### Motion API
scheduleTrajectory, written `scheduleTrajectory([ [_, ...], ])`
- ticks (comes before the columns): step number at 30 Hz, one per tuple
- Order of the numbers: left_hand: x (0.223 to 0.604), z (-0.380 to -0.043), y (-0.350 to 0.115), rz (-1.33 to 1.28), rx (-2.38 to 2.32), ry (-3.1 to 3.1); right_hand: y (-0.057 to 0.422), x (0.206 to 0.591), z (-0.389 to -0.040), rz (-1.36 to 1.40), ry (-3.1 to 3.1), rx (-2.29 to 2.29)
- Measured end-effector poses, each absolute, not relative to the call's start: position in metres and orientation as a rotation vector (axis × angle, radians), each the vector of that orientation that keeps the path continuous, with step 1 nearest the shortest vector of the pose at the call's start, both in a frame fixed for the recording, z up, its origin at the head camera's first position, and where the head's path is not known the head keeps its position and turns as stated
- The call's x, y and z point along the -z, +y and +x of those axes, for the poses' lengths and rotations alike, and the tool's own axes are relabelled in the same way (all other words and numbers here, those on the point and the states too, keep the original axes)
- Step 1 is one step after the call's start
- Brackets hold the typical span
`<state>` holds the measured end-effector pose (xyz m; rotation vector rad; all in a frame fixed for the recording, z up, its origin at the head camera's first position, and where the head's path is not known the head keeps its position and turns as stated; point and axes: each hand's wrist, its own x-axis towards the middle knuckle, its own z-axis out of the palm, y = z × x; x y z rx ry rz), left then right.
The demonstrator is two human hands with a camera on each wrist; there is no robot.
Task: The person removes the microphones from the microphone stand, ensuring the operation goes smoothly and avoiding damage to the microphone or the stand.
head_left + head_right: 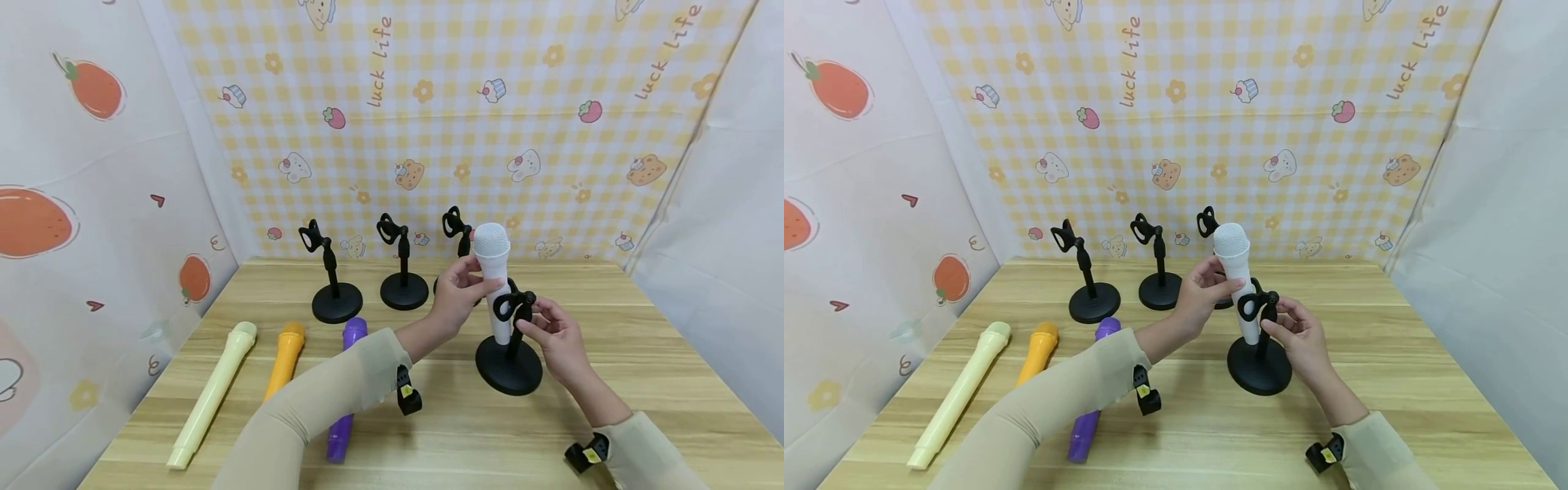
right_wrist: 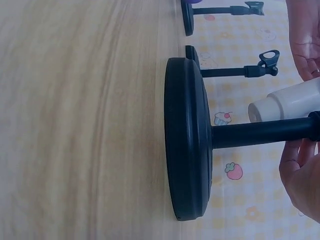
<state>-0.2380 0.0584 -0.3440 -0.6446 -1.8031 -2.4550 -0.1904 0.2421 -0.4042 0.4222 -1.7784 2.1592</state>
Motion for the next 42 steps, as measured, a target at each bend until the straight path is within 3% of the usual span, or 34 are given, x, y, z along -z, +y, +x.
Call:
scheduleTrajectory([
  [42, 0.354, -0.244, 0.031, -0.62, 2.471, -1.714, 0.244, 0.403, -0.188, 0.406, -1.768, -2.19],
])
